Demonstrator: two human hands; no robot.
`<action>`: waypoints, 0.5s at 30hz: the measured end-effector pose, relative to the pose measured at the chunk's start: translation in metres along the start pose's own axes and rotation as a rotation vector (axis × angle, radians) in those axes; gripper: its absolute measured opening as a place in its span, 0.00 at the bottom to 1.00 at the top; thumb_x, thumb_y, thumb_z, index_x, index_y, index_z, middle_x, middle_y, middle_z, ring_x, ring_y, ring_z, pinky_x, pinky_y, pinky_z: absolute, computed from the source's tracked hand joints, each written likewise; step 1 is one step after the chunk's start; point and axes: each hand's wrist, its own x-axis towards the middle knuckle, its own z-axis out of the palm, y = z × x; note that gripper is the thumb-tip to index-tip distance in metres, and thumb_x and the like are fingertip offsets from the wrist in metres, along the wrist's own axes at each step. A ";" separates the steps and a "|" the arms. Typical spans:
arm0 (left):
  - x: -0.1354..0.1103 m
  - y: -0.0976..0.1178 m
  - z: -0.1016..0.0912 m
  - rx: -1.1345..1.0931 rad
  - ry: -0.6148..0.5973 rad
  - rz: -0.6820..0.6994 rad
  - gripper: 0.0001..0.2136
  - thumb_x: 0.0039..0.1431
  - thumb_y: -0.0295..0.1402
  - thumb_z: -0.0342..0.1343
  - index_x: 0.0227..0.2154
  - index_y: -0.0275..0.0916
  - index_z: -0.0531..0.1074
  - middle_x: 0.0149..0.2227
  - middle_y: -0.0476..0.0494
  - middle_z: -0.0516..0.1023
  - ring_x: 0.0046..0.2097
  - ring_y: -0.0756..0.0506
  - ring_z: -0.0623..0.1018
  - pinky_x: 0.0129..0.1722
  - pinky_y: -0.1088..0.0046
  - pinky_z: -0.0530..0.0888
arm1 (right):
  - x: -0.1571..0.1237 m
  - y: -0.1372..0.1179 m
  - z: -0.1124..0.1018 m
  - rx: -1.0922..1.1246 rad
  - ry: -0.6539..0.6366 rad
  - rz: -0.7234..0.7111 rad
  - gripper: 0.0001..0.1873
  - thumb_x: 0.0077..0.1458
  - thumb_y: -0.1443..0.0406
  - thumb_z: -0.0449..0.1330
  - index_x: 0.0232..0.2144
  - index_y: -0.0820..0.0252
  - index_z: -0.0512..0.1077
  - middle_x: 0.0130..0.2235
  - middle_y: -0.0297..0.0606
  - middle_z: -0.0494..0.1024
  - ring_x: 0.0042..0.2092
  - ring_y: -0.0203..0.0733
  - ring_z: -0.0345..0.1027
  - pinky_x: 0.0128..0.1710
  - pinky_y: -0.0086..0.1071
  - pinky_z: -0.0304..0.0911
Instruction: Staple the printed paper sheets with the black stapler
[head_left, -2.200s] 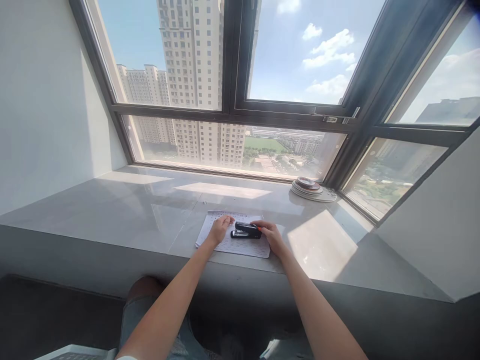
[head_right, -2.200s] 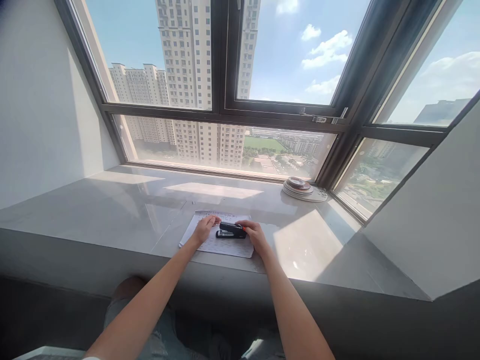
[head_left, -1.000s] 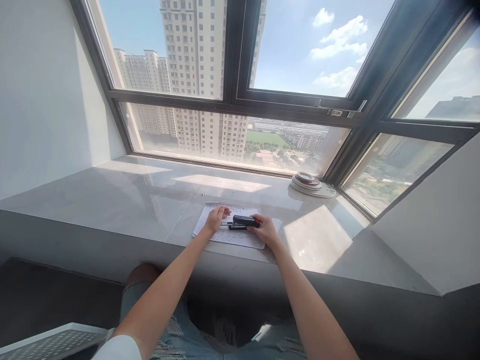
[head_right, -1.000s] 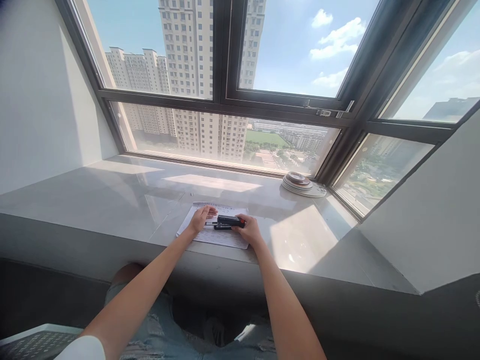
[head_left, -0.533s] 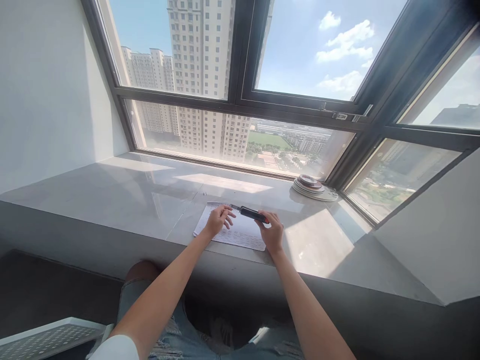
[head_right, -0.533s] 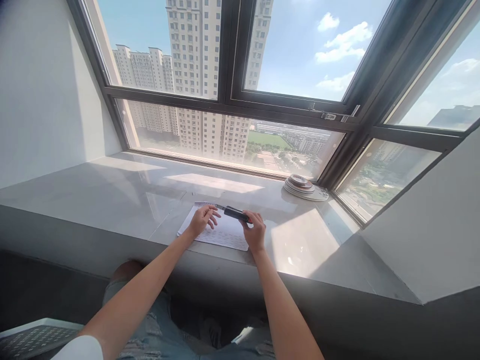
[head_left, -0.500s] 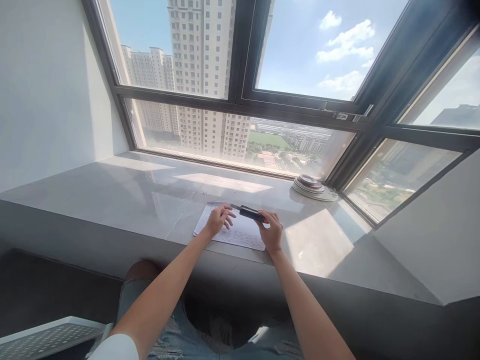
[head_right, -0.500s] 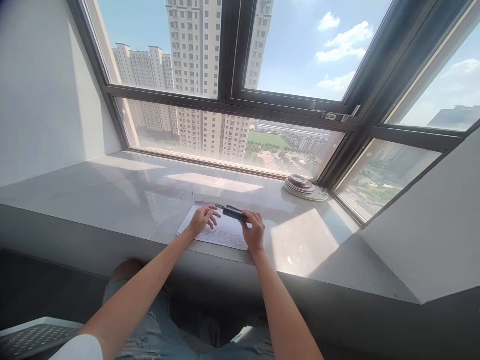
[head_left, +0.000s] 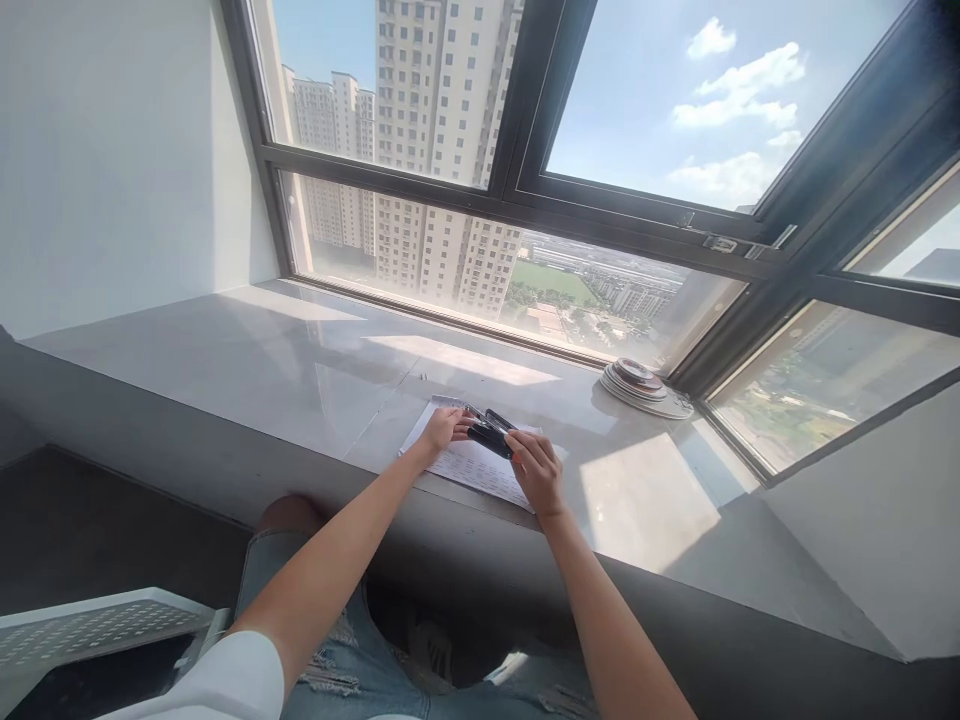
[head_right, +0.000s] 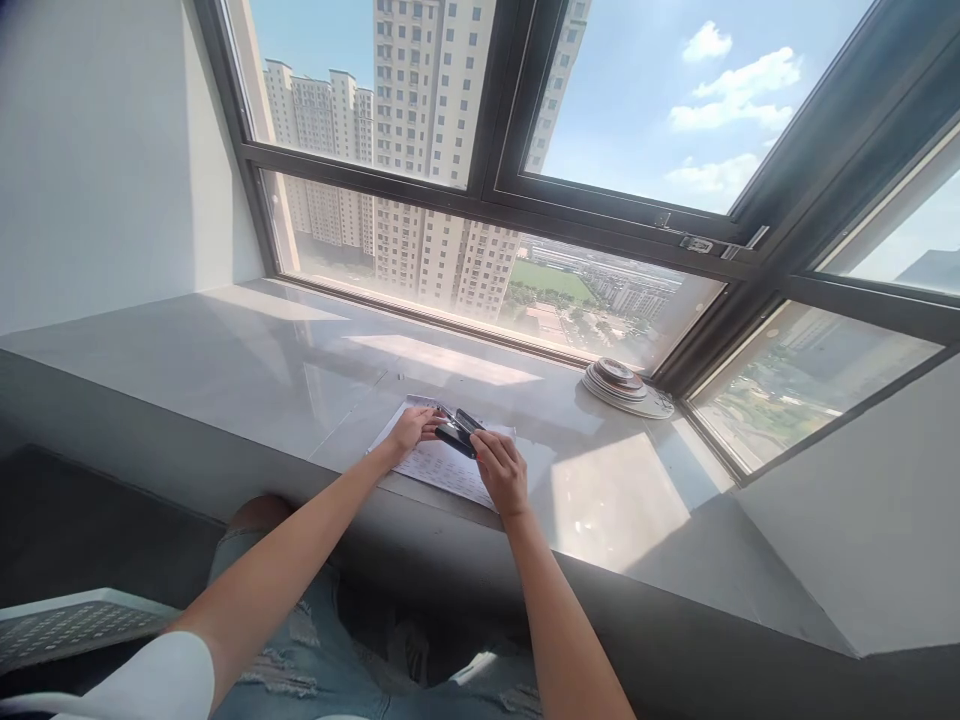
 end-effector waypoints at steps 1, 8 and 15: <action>0.001 0.000 -0.001 0.000 0.010 -0.008 0.14 0.72 0.38 0.51 0.41 0.31 0.76 0.43 0.30 0.84 0.39 0.43 0.85 0.40 0.67 0.81 | 0.001 -0.002 -0.001 -0.023 -0.024 -0.026 0.23 0.66 0.75 0.56 0.59 0.52 0.72 0.52 0.41 0.82 0.53 0.47 0.73 0.52 0.41 0.70; 0.005 -0.001 -0.004 -0.039 0.017 -0.018 0.13 0.70 0.38 0.55 0.37 0.32 0.77 0.42 0.29 0.85 0.45 0.40 0.85 0.49 0.65 0.80 | 0.002 -0.009 -0.006 -0.158 -0.168 -0.210 0.20 0.67 0.74 0.58 0.57 0.52 0.75 0.56 0.39 0.81 0.56 0.45 0.70 0.56 0.40 0.62; 0.009 -0.010 -0.005 -0.055 0.003 0.052 0.15 0.59 0.42 0.67 0.37 0.32 0.79 0.41 0.32 0.85 0.44 0.41 0.85 0.51 0.63 0.79 | -0.003 -0.009 -0.002 -0.229 -0.176 -0.131 0.20 0.68 0.72 0.57 0.58 0.50 0.74 0.56 0.41 0.80 0.57 0.46 0.70 0.57 0.41 0.55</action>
